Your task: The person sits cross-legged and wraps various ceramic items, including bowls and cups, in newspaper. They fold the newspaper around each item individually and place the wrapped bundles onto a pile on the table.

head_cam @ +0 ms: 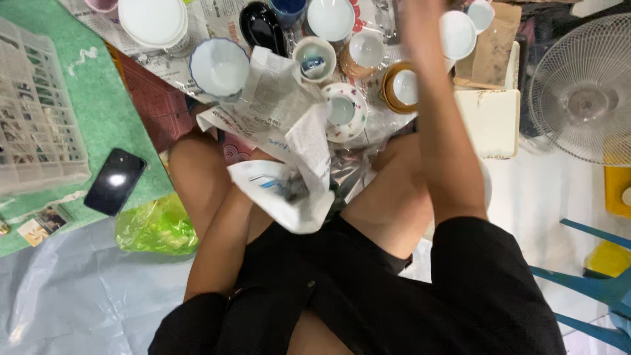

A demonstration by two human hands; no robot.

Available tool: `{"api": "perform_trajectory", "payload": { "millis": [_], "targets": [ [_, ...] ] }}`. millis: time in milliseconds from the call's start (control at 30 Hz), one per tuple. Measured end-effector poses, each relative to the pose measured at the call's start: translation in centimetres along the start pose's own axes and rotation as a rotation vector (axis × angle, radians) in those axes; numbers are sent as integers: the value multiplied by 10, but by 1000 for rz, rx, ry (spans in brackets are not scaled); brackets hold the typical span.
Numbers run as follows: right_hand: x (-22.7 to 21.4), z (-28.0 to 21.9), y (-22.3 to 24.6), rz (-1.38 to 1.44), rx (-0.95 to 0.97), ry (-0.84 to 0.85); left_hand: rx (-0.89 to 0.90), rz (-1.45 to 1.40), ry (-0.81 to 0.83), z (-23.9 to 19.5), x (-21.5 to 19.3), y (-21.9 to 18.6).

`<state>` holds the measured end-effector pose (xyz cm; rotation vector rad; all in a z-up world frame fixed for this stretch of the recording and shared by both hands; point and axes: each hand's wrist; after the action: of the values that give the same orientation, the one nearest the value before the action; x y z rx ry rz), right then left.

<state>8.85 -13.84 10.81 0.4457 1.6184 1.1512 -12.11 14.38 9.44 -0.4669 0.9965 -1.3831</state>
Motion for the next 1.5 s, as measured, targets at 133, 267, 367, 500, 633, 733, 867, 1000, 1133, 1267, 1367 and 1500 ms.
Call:
{"api": "perform_trajectory", "payload": {
  "millis": [133,267,367,500,633,733,867,1000,1133,1267,1367,1500],
  "targets": [
    [67,-96,73,54,-210,344,194,203,108,-15,11,-28],
    [79,-156,83,340,224,391,409,390,235,-48,13,-58],
    [101,-192,61,272,162,326,532,507,224,-76,23,-74],
    [152,-235,41,307,351,428,656,604,225,-104,31,-90],
    [193,-259,22,596,303,185,601,641,50,-151,21,-97],
    [211,-268,2,908,486,106,436,604,-141,-210,5,-88],
    [214,-245,-34,851,416,-3,-164,495,-303,-289,-29,-79],
    [230,-239,-18,717,301,-103,-415,-345,-503,-294,-61,-93],
    [217,-236,27,417,-33,39,-378,-148,-379,-235,-67,-150],
    [217,-230,49,477,123,111,-163,415,-129,-207,-66,-167],
    [211,-225,43,448,118,115,-426,350,-311,-220,-60,-146],
    [194,-212,23,575,132,211,-404,277,-693,-239,-55,-99]
  ]
}}
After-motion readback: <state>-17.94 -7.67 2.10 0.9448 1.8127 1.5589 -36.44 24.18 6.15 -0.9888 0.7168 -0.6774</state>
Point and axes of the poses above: each hand's wrist, its own z-axis towards the middle knuckle, its own x-axis out of the palm, y = z × x, and after that the axes turned 10 degrees about x, right-handed
